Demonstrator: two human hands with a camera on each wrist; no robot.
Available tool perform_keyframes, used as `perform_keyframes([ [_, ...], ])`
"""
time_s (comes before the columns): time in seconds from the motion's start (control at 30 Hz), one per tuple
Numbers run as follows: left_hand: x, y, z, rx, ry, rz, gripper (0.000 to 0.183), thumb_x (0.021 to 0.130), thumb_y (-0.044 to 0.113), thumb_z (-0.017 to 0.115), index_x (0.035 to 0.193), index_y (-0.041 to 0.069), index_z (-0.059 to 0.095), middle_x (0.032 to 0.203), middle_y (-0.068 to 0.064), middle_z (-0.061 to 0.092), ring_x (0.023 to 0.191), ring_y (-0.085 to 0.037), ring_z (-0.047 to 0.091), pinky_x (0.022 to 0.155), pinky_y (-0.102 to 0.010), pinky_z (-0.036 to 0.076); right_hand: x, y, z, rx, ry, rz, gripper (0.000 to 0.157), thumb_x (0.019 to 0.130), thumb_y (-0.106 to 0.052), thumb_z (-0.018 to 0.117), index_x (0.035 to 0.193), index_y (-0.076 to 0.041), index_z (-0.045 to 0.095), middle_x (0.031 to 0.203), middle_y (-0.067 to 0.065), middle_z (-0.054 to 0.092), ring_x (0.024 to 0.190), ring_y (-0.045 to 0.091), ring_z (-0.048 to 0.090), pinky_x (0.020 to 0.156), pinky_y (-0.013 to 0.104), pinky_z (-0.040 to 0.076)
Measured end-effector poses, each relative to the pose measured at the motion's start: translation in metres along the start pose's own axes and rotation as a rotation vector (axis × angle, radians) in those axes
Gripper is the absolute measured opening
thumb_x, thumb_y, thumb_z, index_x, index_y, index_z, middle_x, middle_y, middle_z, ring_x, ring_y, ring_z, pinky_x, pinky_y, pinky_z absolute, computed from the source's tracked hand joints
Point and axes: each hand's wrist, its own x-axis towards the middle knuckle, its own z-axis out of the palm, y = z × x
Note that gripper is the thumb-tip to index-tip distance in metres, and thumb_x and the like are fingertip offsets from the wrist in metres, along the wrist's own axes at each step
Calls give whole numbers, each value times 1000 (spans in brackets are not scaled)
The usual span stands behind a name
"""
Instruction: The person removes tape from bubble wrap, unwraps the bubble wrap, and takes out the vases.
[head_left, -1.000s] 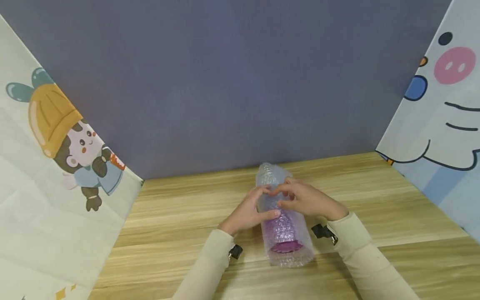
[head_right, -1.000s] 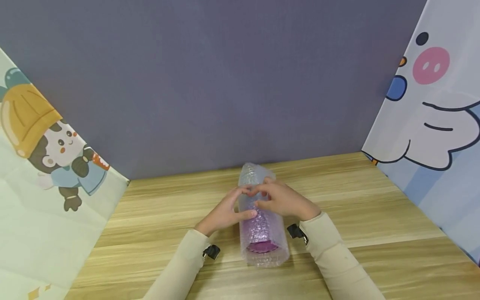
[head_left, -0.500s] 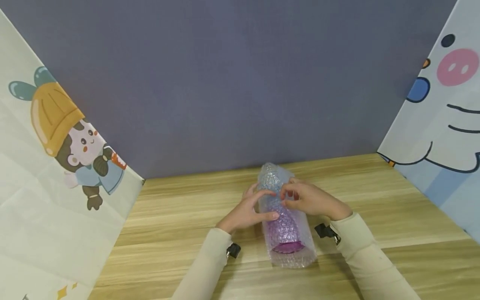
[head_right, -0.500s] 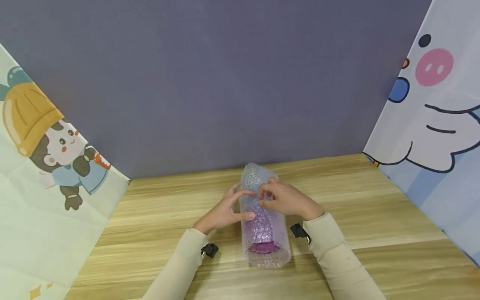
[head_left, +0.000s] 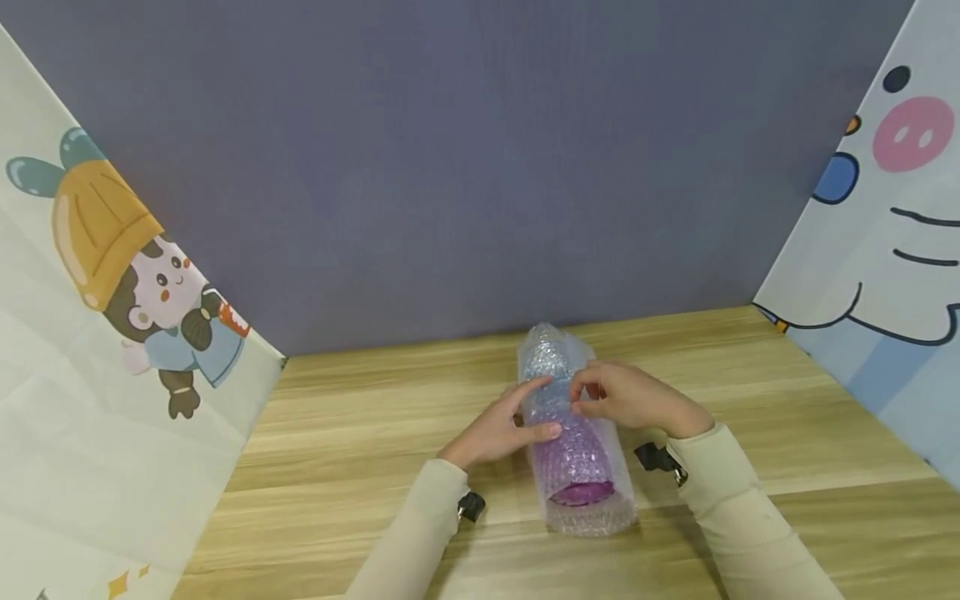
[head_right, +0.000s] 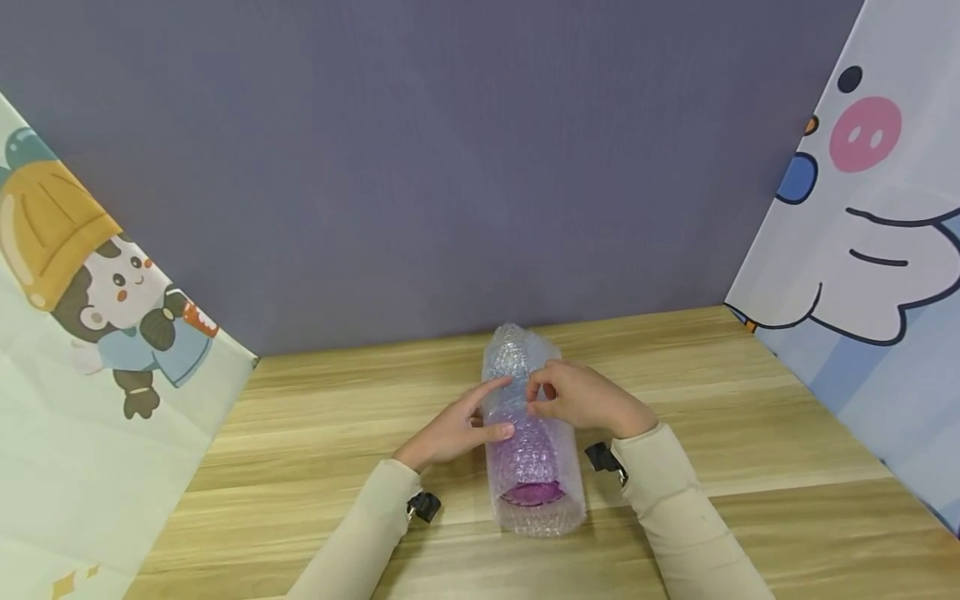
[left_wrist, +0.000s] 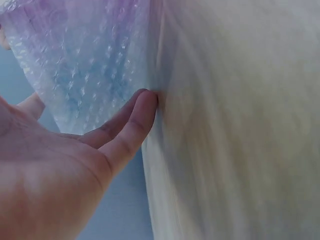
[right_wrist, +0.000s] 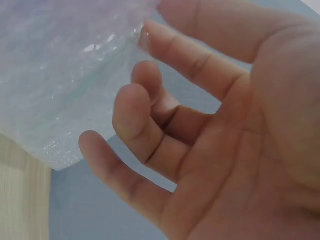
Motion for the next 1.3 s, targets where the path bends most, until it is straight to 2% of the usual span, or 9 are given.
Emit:
perform_keyframes([
  [0.17, 3, 0, 3, 4, 4, 1, 82, 90, 67, 65, 159, 50, 23, 170, -3, 25, 135, -30, 53, 107, -44, 52, 1, 3, 0, 10, -2, -25, 5, 93, -13, 71, 95, -17, 70, 79, -4, 56, 70, 9, 49, 60, 23, 46],
  [0.33, 5, 0, 5, -8, -2, -3, 82, 90, 68, 64, 158, 51, 22, 169, -6, 26, 137, -30, 51, 108, -44, 51, 3, 8, 2, 34, -6, -70, 9, 94, -9, 69, 92, -17, 66, 77, -5, 57, 68, 7, 50, 60, 22, 47],
  [0.57, 5, -2, 5, -11, -8, 11, 83, 90, 68, 64, 159, 51, 21, 170, -5, 25, 143, -30, 45, 111, -44, 49, 4, 8, 4, 64, -19, -72, 12, 94, -5, 66, 90, -15, 63, 75, -5, 55, 66, 7, 49, 59, 22, 46],
  [0.9, 5, -2, 4, -18, -26, 9, 86, 90, 70, 63, 160, 48, 18, 171, -6, 23, 148, -32, 41, 115, -48, 46, 6, 8, 6, 68, -16, -124, 15, 97, -4, 64, 88, -15, 60, 80, -5, 56, 68, 7, 49, 59, 22, 46],
  [1.3, 5, -3, 3, -30, -31, 10, 88, 89, 71, 62, 161, 46, 18, 172, -3, 20, 152, -31, 34, 117, -49, 44, 7, 8, 7, 80, -39, -147, 17, 98, -6, 64, 86, -17, 57, 80, -6, 54, 70, 8, 50, 61, 23, 47],
])
